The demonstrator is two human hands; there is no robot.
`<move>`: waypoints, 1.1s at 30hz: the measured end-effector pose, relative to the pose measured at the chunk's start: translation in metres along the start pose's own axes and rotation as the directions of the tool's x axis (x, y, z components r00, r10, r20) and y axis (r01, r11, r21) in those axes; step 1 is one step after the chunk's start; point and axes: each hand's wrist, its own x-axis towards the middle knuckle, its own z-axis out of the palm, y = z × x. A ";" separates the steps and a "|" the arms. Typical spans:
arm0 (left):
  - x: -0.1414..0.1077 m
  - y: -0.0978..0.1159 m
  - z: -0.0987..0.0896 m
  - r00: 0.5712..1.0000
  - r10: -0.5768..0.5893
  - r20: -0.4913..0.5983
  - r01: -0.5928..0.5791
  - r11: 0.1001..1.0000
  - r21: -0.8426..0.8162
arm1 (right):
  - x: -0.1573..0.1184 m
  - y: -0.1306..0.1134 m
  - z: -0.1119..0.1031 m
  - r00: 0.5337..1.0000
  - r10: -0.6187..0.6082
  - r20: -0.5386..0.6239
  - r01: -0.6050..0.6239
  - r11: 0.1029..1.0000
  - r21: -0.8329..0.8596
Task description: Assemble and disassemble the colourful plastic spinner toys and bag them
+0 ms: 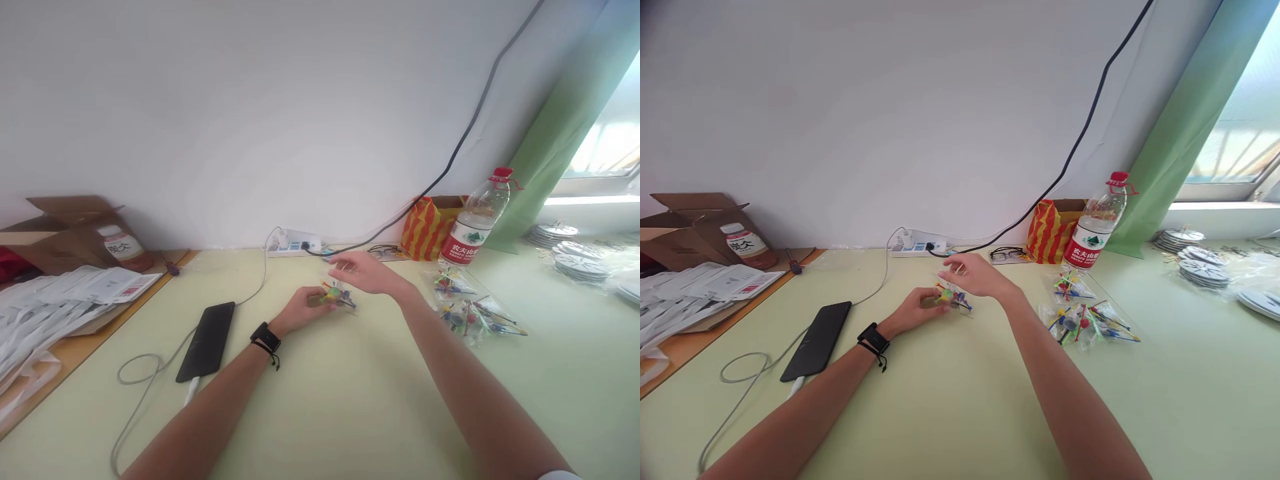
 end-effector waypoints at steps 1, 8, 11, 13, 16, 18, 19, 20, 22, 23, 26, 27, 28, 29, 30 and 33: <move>0.000 -0.001 0.001 1.000 0.001 -0.001 -0.001 1.000 0.012 | 0.001 0.001 0.002 1.000 -0.008 0.022 0.009 0.999 -0.031; -0.002 -0.004 0.001 0.998 -0.059 0.007 0.059 0.998 0.037 | 0.004 -0.007 0.005 0.996 -0.058 -0.065 0.063 0.995 0.079; -0.002 -0.004 0.001 0.999 -0.044 0.002 0.044 0.998 0.044 | 0.004 -0.008 0.001 0.991 -0.067 -0.116 0.075 0.995 0.069; -0.001 -0.004 0.001 1.000 -0.029 0.007 0.028 0.998 0.059 | 0.003 -0.008 -0.003 0.985 -0.072 -0.157 0.080 0.996 0.042; -0.001 -0.004 0.002 0.999 -0.005 0.042 0.002 0.997 0.075 | 0.001 -0.010 -0.010 0.972 -0.074 -0.223 0.086 0.995 0.046; 0.000 -0.005 0.002 0.997 0.029 0.073 -0.033 0.998 0.053 | 0.000 -0.012 -0.016 0.958 -0.061 -0.281 0.090 0.992 0.093; 0.000 -0.006 0.002 0.996 0.047 0.082 -0.050 0.998 0.043 | 0.000 -0.012 -0.020 0.945 -0.040 -0.325 0.086 0.988 0.129; 0.001 -0.007 0.002 0.995 0.061 0.084 -0.064 0.997 0.040 | 0.000 -0.010 -0.023 0.926 -0.007 -0.377 0.077 0.982 0.172; 0.002 -0.011 0.002 0.996 0.067 0.061 -0.070 0.996 0.052 | 0.000 0.000 -0.031 0.872 0.108 -0.478 0.036 0.959 0.281; 0.002 -0.013 0.002 0.997 0.059 0.040 -0.061 0.996 0.059 | 0.000 0.008 -0.035 0.836 0.185 -0.517 0.005 0.939 0.344; 0.001 -0.017 0.001 1.000 0.030 0.010 -0.030 0.998 0.060 | -0.003 0.042 -0.047 0.707 0.455 -0.541 -0.130 0.836 0.533; 0.000 -0.017 0.001 1.000 0.023 0.011 -0.024 0.998 0.062 | -0.005 0.055 -0.050 0.675 0.519 -0.525 -0.173 0.803 0.571; -0.002 -0.016 0.001 1.000 0.020 0.017 -0.021 0.998 0.067 | -0.007 0.067 -0.053 0.659 0.565 -0.496 -0.222 0.776 0.590; -0.004 -0.014 0.000 1.000 0.021 0.021 -0.023 0.997 0.075 | -0.010 0.078 -0.054 0.664 0.602 -0.443 -0.278 0.749 0.601; -0.007 -0.012 0.000 0.999 0.026 0.020 -0.028 0.996 0.087 | -0.013 0.087 -0.054 0.686 0.627 -0.370 -0.333 0.722 0.606; -0.020 -0.005 0.001 0.998 0.065 -0.003 -0.064 0.988 0.137 | -0.020 0.106 -0.049 0.706 0.652 -0.279 -0.400 0.691 0.602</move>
